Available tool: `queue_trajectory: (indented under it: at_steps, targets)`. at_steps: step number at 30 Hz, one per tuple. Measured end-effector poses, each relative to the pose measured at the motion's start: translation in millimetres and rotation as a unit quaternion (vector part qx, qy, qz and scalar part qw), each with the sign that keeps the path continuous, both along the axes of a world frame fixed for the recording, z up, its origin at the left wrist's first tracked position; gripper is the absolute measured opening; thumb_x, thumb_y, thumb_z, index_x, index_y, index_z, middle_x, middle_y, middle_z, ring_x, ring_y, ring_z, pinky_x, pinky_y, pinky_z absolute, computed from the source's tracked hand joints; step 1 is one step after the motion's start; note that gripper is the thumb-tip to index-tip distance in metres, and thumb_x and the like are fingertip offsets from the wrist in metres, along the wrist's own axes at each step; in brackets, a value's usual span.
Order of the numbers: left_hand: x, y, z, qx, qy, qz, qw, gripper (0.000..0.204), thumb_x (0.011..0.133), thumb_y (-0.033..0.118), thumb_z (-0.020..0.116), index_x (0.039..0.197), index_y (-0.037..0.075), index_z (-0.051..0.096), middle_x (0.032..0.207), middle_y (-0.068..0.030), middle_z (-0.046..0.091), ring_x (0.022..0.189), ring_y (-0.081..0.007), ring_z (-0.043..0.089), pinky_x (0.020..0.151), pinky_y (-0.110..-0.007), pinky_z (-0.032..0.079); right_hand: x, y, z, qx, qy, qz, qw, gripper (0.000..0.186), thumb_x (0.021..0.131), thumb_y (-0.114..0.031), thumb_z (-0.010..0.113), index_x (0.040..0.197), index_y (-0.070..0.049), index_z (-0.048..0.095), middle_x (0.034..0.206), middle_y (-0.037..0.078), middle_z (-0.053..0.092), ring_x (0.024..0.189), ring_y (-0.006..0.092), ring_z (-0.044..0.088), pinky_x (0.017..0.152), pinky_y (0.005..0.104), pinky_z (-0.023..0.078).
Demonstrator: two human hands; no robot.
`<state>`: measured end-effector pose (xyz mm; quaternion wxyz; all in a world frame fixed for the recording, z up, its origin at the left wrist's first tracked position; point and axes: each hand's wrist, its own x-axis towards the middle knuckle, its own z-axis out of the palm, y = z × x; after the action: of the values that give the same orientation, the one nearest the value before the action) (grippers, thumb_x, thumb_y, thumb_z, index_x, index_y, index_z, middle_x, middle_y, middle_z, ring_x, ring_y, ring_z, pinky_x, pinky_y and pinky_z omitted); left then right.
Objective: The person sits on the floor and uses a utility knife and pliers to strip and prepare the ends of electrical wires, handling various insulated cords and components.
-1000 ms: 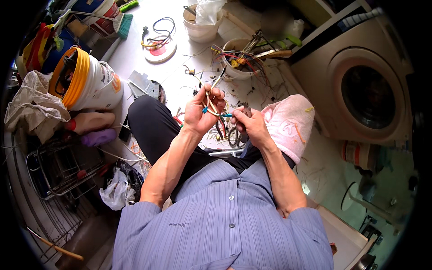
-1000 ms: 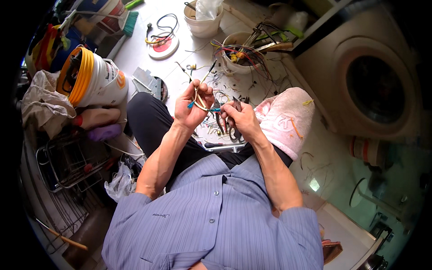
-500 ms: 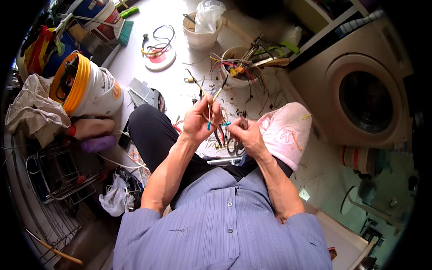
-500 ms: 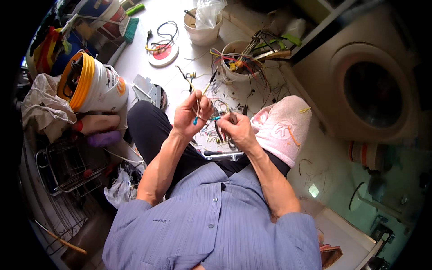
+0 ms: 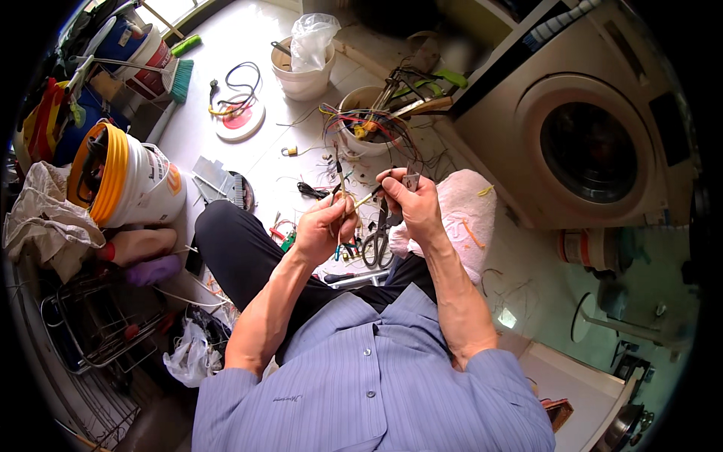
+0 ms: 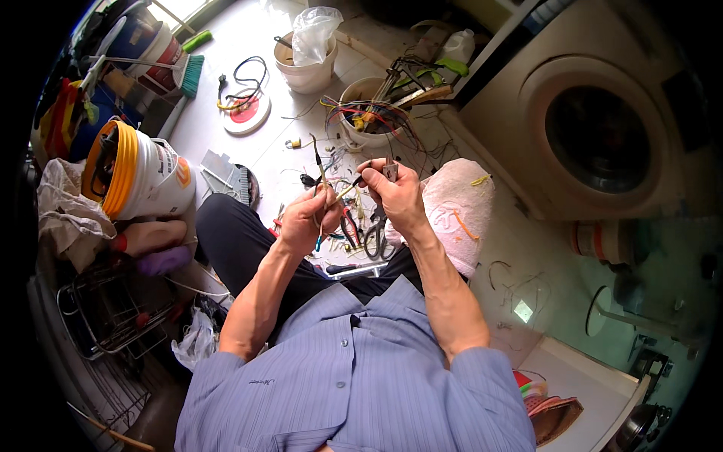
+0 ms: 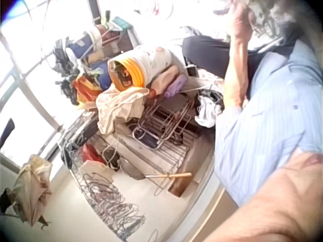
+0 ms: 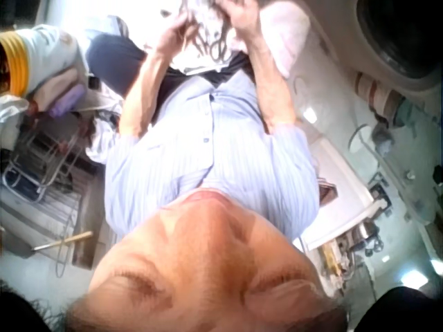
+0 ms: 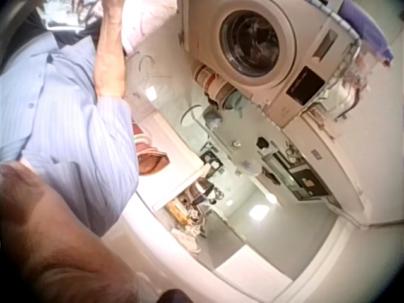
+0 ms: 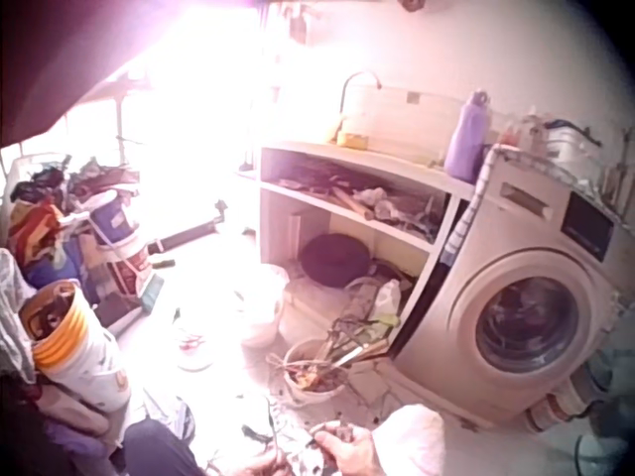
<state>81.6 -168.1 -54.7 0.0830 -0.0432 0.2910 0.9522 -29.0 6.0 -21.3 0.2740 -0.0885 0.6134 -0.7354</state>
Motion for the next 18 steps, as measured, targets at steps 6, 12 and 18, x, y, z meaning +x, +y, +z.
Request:
queue_trajectory:
  at_steps: [6, 12, 18]
  targets:
    - [-1.5, 2.9, 1.3, -0.017, -0.022, -0.002, 1.000, 0.021, 0.103, 0.026, 0.048, 0.091, 0.009, 0.052, 0.062, -0.0004, 0.045, 0.054, -0.0122, 0.041, 0.054, -0.027, 0.032, 3.1, 5.6, 1.2, 0.004, 0.025, -0.006, 1.000, 0.013, 0.095, -0.012, 0.067, 0.101, -0.001, 0.070, 0.075, 0.000, 0.065, 0.060, 0.0040, 0.050, 0.054, 0.0201, 0.039]
    - [-2.1, 6.2, -0.2, -0.017, -0.055, -0.001, 0.998, 0.022, 0.103, 0.028, 0.050, 0.091, 0.010, 0.053, 0.058, 0.0009, 0.044, 0.049, -0.0106, 0.037, 0.048, -0.026, 0.028, 4.5, 4.0, -2.9, -0.011, -0.008, -0.024, 1.000, 0.011, 0.093, -0.011, 0.070, 0.098, -0.002, 0.068, 0.073, -0.001, 0.062, 0.059, 0.0046, 0.051, 0.053, 0.0201, 0.039]
    - [-3.1, 9.6, -4.1, 0.018, -0.073, -0.006, 0.997, 0.024, 0.104, 0.031, 0.052, 0.091, 0.011, 0.049, 0.053, 0.0035, 0.039, 0.044, -0.0087, 0.032, 0.043, -0.026, 0.024, 5.4, 4.1, -3.7, -0.040, -0.013, -0.016, 0.999, 0.009, 0.090, -0.008, 0.071, 0.097, -0.002, 0.067, 0.070, -0.001, 0.059, 0.058, 0.0063, 0.050, 0.053, 0.0214, 0.039]
